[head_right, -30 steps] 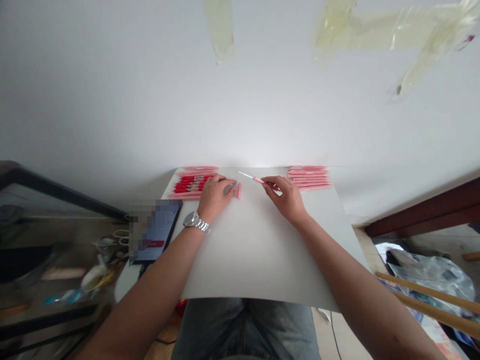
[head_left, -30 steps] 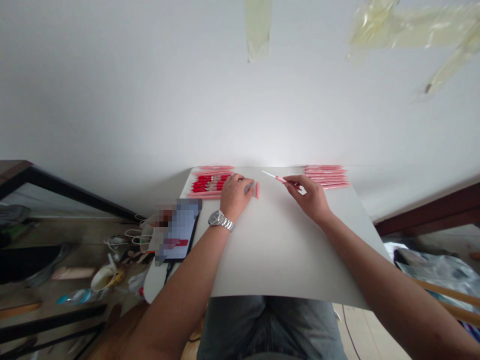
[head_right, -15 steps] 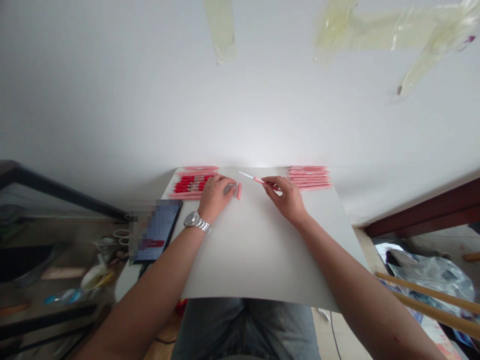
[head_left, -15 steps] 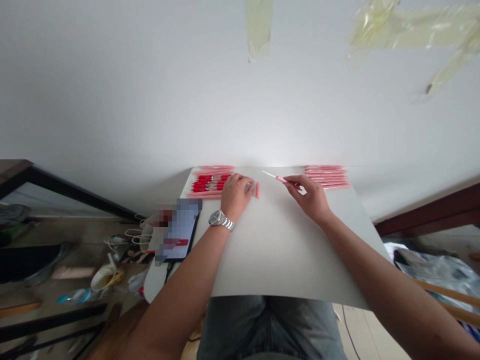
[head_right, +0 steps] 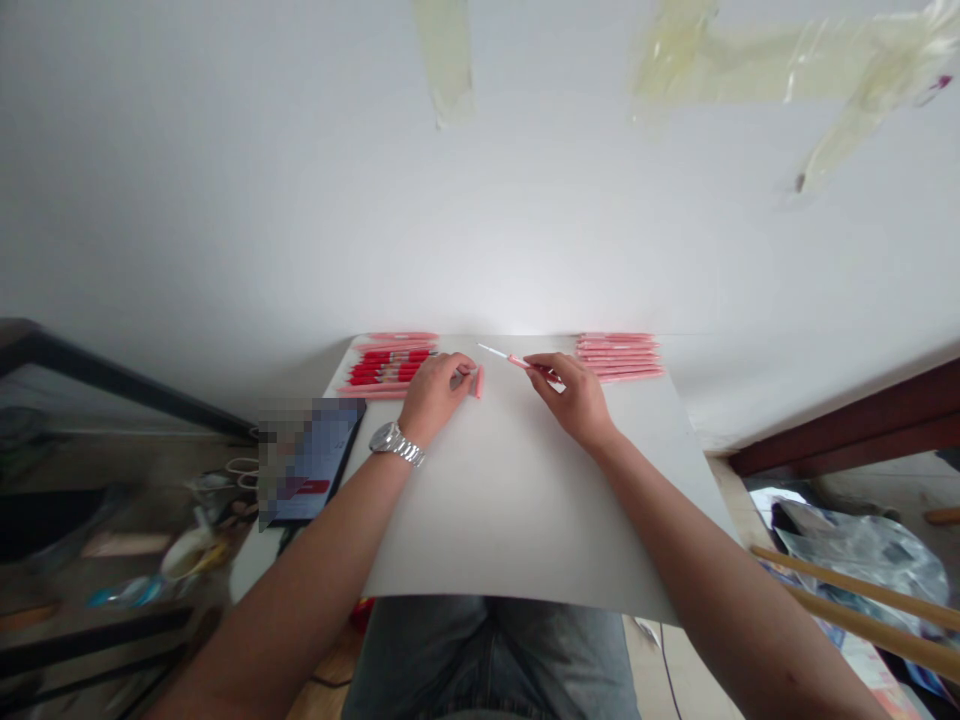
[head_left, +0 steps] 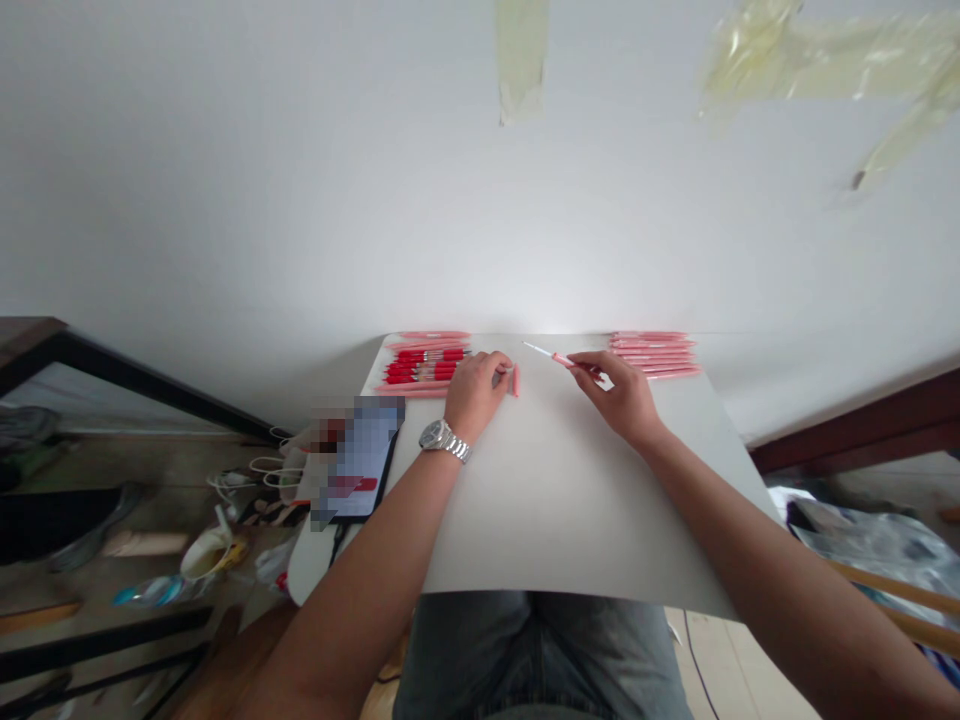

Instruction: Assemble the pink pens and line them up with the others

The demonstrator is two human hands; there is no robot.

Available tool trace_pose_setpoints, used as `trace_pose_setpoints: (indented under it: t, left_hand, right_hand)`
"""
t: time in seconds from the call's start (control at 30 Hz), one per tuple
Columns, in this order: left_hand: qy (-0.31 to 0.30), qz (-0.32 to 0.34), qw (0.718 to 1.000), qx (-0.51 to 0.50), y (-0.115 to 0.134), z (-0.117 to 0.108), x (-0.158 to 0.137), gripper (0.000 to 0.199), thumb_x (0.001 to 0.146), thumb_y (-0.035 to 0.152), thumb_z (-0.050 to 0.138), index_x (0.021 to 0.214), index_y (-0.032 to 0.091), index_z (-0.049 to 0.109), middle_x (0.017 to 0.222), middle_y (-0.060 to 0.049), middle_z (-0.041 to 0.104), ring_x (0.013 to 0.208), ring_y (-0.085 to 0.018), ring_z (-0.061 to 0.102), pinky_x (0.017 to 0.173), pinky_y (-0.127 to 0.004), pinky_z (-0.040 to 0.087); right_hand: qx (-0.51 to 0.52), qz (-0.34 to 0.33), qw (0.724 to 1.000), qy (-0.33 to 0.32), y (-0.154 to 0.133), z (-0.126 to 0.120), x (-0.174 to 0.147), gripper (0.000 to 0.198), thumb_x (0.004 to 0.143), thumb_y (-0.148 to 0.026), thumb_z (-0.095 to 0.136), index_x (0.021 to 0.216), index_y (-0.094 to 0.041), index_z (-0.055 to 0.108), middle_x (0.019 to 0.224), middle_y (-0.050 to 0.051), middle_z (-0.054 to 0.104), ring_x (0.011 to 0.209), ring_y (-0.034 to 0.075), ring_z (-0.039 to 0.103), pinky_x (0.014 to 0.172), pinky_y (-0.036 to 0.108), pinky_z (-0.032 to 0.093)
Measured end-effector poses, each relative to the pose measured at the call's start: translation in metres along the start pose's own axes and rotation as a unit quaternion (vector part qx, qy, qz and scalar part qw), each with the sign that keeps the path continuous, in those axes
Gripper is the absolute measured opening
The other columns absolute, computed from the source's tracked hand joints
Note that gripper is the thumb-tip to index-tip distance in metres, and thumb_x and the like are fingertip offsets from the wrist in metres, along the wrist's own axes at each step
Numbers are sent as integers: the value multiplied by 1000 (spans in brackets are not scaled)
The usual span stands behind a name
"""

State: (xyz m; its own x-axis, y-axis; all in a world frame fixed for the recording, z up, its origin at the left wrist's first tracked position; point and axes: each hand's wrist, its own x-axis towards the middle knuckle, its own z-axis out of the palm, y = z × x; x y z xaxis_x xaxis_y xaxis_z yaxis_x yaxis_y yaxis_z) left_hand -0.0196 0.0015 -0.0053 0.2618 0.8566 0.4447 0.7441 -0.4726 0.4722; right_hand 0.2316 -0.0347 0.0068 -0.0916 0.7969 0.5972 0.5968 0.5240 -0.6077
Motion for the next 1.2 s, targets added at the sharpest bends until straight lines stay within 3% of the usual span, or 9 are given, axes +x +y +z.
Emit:
trace_pose_setpoints:
  t: [0.17, 0.4, 0.57, 0.77, 0.93, 1.2]
  left_hand:
    - [5, -13, 999, -29, 2, 0, 0, 12, 90, 14, 65, 96, 24, 66, 94, -4, 72, 87, -22, 64, 85, -38, 48]
    - [35, -50, 980, -188, 9, 1, 2, 4, 93, 22, 63, 97, 24, 63, 97, -1, 73, 88, -18, 64, 83, -34, 48]
    - [75, -77, 943, -316, 11, 3, 6, 10, 92, 29, 67, 98, 22, 63, 96, -3, 71, 88, -16, 65, 78, -29, 48]
    - [102, -111, 889, -432, 12, 4, 6, 22, 91, 38, 72, 100, 22, 61, 103, -5, 68, 100, -17, 67, 93, -31, 53]
    - [110, -128, 871, -462, 14, 5, 7, 23, 89, 39, 73, 99, 23, 60, 103, -6, 68, 101, -18, 67, 90, -32, 55]
    - [110, -140, 876, -449, 13, 5, 7, 24, 90, 42, 71, 101, 23, 60, 107, -6, 70, 103, -18, 67, 85, -31, 55]
  right_hand:
    - [-5, 2, 1000, 0, 1, 1, 0, 25, 100, -43, 62, 110, -23, 74, 92, 6, 76, 77, 19, 68, 72, 34, 57]
    - [-1, 0, 1000, -6, 0, 0, 0, 26, 100, -44, 61, 110, -24, 74, 93, 6, 76, 77, 19, 67, 72, 35, 57]
    - [-1, -4, 1000, -7, 1, 1, 0, 24, 100, -43, 61, 111, -24, 74, 92, 5, 76, 77, 19, 67, 72, 35, 57]
    - [2, 2, 1000, -11, 1, 1, 0, 26, 100, -44, 61, 111, -24, 74, 94, 6, 76, 78, 20, 68, 73, 35, 57]
    - [5, -1, 1000, -14, 0, 1, 0, 24, 100, -42, 61, 110, -24, 74, 93, 5, 76, 77, 19, 67, 72, 35, 57]
    - [-1, -11, 1000, -23, -2, 0, 1, 24, 100, -42, 60, 109, -24, 74, 90, 5, 75, 78, 19, 67, 72, 34, 58]
